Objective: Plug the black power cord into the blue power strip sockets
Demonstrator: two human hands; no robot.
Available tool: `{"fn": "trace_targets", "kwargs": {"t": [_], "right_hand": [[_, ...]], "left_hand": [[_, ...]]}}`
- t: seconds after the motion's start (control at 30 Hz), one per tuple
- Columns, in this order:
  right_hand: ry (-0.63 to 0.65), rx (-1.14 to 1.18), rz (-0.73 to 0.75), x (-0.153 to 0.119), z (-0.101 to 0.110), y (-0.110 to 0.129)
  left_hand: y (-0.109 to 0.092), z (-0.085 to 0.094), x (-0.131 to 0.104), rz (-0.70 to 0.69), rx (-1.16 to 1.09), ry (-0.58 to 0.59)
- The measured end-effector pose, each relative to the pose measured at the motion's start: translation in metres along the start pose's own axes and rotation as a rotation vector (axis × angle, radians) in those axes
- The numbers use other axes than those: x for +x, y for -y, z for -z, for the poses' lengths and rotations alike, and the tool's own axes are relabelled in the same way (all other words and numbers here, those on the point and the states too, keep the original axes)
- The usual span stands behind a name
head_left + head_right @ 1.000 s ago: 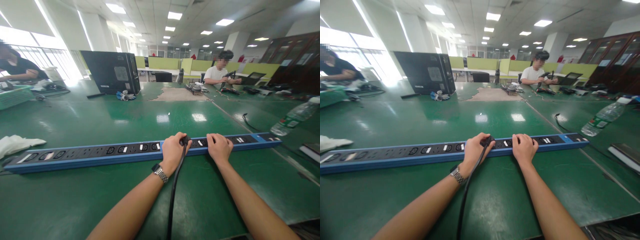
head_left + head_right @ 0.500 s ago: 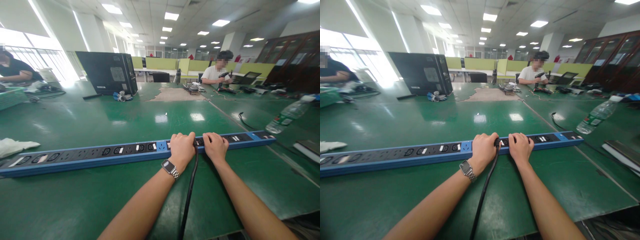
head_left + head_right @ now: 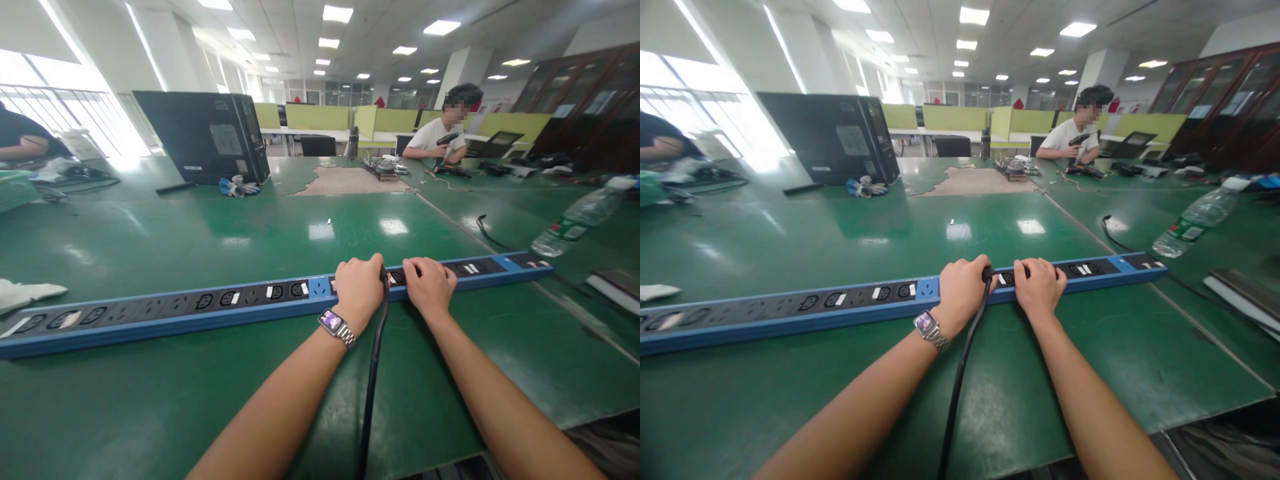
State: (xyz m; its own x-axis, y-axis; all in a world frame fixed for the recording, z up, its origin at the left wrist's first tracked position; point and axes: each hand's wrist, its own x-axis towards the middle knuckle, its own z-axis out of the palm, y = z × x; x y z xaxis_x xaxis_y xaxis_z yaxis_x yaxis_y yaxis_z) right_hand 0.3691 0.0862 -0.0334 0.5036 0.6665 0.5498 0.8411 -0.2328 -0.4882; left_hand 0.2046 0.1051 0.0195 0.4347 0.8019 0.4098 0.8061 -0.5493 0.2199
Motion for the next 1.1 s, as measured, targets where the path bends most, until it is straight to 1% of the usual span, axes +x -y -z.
{"fn": "trace_targets", "kwargs": {"t": [0.1,0.17,0.27,0.37,0.43,0.47,0.53,0.57,0.6,0.63,0.7,0.77,0.8,0.83,0.87,0.9,0.97,1.03,1.1], "right_hand": [[0.013,-0.004,0.000,-0.001,0.001,0.000],[0.018,-0.007,0.005,-0.001,0.001,0.000],[0.011,-0.007,0.014,-0.001,0.001,-0.001],[-0.001,-0.008,0.010,0.000,0.000,-0.002],[-0.009,-0.010,0.006,0.000,-0.001,-0.002],[-0.012,-0.011,0.007,0.000,-0.001,-0.002],[-0.014,-0.011,0.019,0.000,0.000,-0.003],[-0.013,-0.009,0.026,-0.001,0.000,-0.003],[-0.011,-0.007,0.033,-0.001,0.000,-0.004],[-0.008,-0.005,0.039,-0.001,0.000,-0.004],[-0.013,-0.008,0.040,-0.001,-0.001,-0.005],[-0.021,-0.016,0.037,-0.001,-0.003,-0.006],[-0.025,-0.020,0.034,0.000,-0.003,-0.007],[-0.027,-0.022,0.033,0.000,-0.004,-0.007],[-0.027,-0.023,0.032,0.000,-0.004,-0.007],[-0.026,-0.025,0.034,0.000,-0.004,-0.007],[-0.024,-0.026,0.041,-0.001,-0.004,-0.007],[-0.027,-0.026,0.045,-0.001,-0.003,-0.006],[-0.029,-0.026,0.041,-0.002,-0.003,-0.006]], "left_hand": [[-0.005,0.002,-0.003,-0.121,0.033,0.008],[-0.005,0.001,-0.006,-0.175,0.037,0.016],[-0.001,-0.007,-0.009,-0.157,-0.026,-0.008],[0.004,-0.016,-0.008,-0.136,-0.200,-0.035],[0.003,-0.018,-0.005,-0.116,-0.390,-0.059],[0.003,-0.016,-0.002,-0.085,-0.513,-0.105],[0.008,-0.007,0.000,-0.010,-0.750,-0.262],[0.016,0.001,-0.001,0.026,-0.831,-0.352],[0.027,0.011,-0.005,0.044,-0.857,-0.423],[0.043,0.022,-0.011,0.044,-0.825,-0.451],[0.085,0.044,-0.032,0.098,-0.665,-0.470],[0.131,0.061,-0.058,0.248,-0.488,-0.457],[0.153,0.068,-0.070,0.303,-0.420,-0.417],[0.171,0.073,-0.081,0.329,-0.368,-0.347],[0.186,0.076,-0.090,0.321,-0.324,-0.267],[0.196,0.077,-0.096,0.288,-0.291,-0.216],[0.206,0.076,-0.101,0.184,-0.253,-0.165],[0.207,0.073,-0.100,0.077,-0.244,-0.158],[0.204,0.069,-0.097,0.039,-0.235,-0.157]]}}
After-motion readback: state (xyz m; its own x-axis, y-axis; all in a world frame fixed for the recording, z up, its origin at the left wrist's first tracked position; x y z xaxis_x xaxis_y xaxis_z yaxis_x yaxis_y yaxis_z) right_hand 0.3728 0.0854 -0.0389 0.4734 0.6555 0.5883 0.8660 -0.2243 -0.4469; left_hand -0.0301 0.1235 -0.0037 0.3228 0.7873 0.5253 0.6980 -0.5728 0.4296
